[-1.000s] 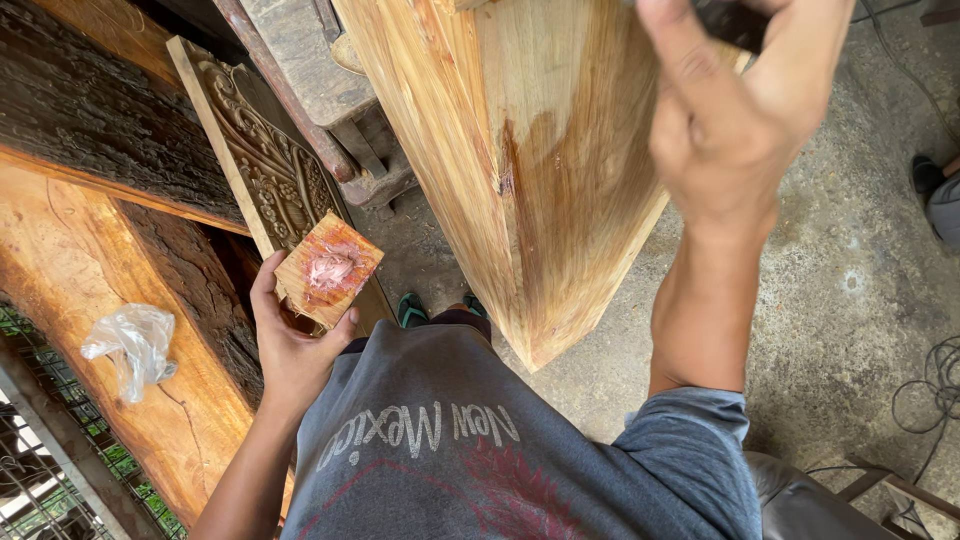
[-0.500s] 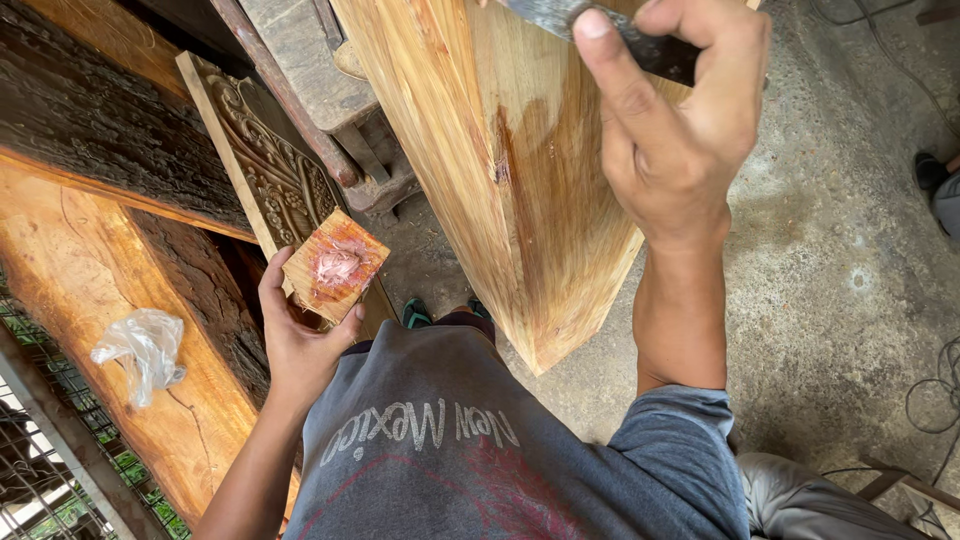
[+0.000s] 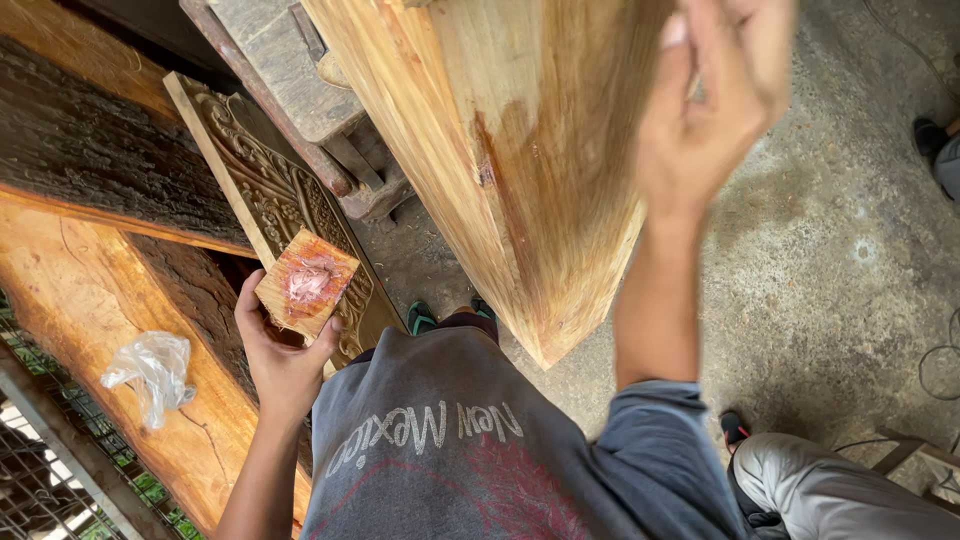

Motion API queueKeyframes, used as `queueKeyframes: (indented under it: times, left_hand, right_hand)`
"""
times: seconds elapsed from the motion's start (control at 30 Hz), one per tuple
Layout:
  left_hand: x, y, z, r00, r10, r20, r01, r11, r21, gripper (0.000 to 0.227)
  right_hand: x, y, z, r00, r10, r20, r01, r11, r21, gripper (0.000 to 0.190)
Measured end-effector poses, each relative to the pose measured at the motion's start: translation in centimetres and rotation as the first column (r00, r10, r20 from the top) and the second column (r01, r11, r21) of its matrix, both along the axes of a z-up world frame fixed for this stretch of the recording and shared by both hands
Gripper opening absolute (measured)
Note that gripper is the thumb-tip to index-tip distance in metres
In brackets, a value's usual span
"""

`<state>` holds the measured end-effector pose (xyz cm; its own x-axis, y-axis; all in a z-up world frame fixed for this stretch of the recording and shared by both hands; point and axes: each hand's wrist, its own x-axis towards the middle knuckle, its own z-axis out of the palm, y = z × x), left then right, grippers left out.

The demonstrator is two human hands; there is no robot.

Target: The person applies a pinkish filler to a large wooden plank using a small putty knife. They scoop filler from a small wooden block and spread it into cracks and imperfections on the plank's surface.

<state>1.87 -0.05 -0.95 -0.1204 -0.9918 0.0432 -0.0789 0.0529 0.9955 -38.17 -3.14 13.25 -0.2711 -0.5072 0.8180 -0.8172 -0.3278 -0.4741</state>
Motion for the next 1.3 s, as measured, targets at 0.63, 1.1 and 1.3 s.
queueKeyframes:
  times: [0.63, 1.1, 1.3]
  left_hand:
    - [0.3, 0.1, -0.2, 0.999, -0.036, -0.007, 0.036, 0.999, -0.003, 0.088]
    - [0.4, 0.4, -0.4, 0.999, -0.033, -0.014, 0.033, 0.999, -0.004, 0.088]
    - [0.2, 0.1, 0.2, 0.998, -0.044, -0.050, 0.045, 0.999, 0.017, 0.088]
  right_hand:
    - [15.7, 0.8, -2.1, 0.839, 0.164, 0.519, -0.167, 0.985, -0.041, 0.033]
    - [14.5, 1.0, -0.8, 0.896, 0.040, 0.441, -0.072, 0.996, 0.057, 0.033]
    - [13.6, 1.9, -0.2, 0.865, 0.109, 0.489, -0.123, 0.992, -0.004, 0.027]
